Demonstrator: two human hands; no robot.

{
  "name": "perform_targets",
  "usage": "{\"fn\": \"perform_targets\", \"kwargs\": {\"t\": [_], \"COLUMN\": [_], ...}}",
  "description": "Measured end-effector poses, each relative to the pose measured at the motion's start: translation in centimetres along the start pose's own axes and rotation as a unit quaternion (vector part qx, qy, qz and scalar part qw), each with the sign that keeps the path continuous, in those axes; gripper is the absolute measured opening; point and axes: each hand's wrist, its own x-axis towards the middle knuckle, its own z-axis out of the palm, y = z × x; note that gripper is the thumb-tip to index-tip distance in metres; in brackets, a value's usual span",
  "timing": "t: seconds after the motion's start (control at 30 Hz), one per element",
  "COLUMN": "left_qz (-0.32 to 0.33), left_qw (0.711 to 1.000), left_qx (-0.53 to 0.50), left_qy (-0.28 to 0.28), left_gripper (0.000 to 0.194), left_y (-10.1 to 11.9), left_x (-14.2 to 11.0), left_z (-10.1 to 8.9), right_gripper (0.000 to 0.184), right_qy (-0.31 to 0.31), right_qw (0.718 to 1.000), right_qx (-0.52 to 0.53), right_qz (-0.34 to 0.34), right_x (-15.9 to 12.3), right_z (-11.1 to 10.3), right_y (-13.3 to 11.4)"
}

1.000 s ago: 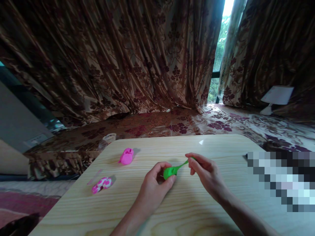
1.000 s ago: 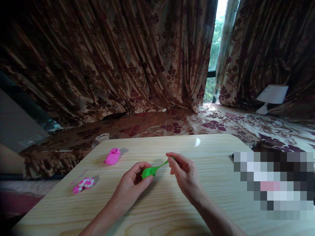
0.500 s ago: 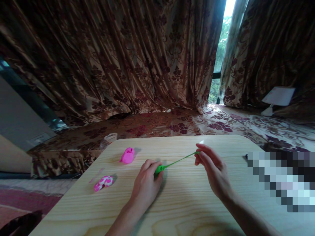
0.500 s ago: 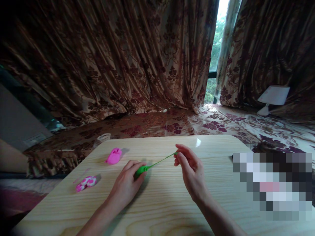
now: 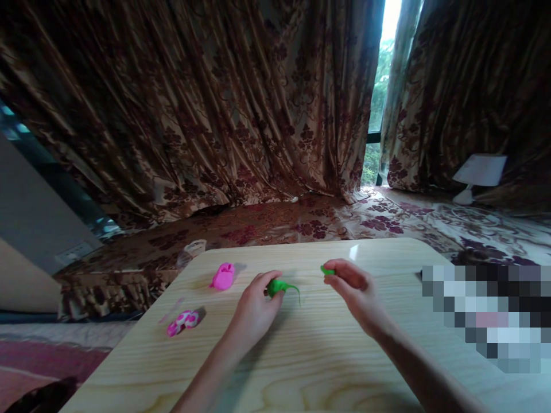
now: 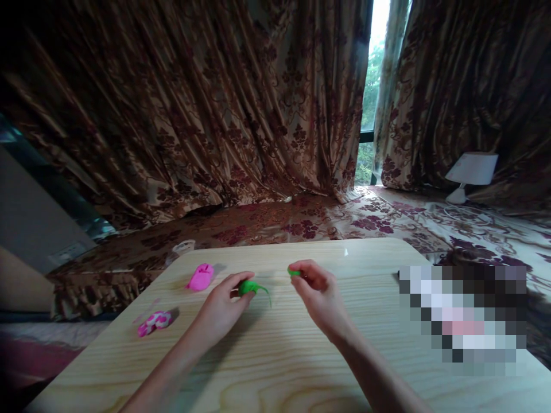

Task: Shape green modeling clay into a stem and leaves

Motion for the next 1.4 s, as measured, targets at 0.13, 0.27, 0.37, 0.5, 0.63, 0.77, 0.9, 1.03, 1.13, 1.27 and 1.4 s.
{"fn": "perform_targets", "kwargs": {"t": [0.13, 0.27, 0.37, 0.5, 0.63, 0.77, 0.9, 1.03, 1.13, 1.27, 1.4], "left_qz": [-0.06, -0.088, -0.131, -0.211, -0.283, -0.294, -0.276, -0.243, -0.198, -0.183, -0.144], "left_qw": [0.989, 0.971, 0.941, 0.858, 0.787, 0.76, 0.725, 0.703, 0.72, 0.731, 0.76], "left_qx": [-0.122, -0.187, -0.279, -0.444, -0.541, -0.578, -0.63, -0.667, -0.664, -0.657, -0.63], "left_qy": [-0.057, -0.118, -0.138, -0.147, -0.087, -0.022, -0.003, 0.034, 0.031, 0.024, 0.069], "left_gripper": [0.03, 0.029, 0.031, 0.03, 0.021, 0.019, 0.016, 0.03, 0.041, 0.041, 0.048], "left_y": [2.5, 4.7, 5.5, 5.7, 5.3, 6.1, 8.3, 9.5, 9.9, 10.6, 10.8], "left_x": [0.5, 0.2, -0.2, -0.7, -0.5, -0.8, -1.1, -0.4, -1.1, -2.9, -2.4], "left_z": [0.5, 1.2, 1.9, 2.7, 3.1, 3.8, 3.7, 2.4, 1.9, 1.3, -0.9], "right_gripper": [0.019, 0.017, 0.017, 0.015, 0.015, 0.019, 0.031, 0.045, 0.05, 0.048, 0.054], "right_qy": [-0.044, -0.028, -0.032, -0.038, -0.025, -0.045, 0.0, -0.066, -0.102, -0.021, -0.133], "right_qw": [0.998, 0.996, 0.995, 0.992, 0.974, 0.964, 0.966, 0.948, 0.931, 0.953, 0.936], "right_qx": [-0.028, -0.063, -0.072, -0.098, -0.164, -0.195, -0.206, -0.251, -0.282, -0.252, -0.24], "right_qz": [0.029, -0.055, -0.063, -0.065, -0.156, -0.172, -0.154, -0.186, -0.209, -0.168, -0.222], "right_x": [-0.6, -0.4, -0.3, -0.5, -1.0, -0.5, -0.2, -2.3, -2.7, -2.2, -4.9], "right_z": [1.1, 1.1, 1.0, 1.1, 1.6, 2.7, 4.8, 7.4, 8.5, 9.0, 9.8], "right_y": [0.6, 1.0, 1.3, 1.8, 1.5, 0.7, -0.2, -1.3, -1.9, -2.4, -3.0]}}
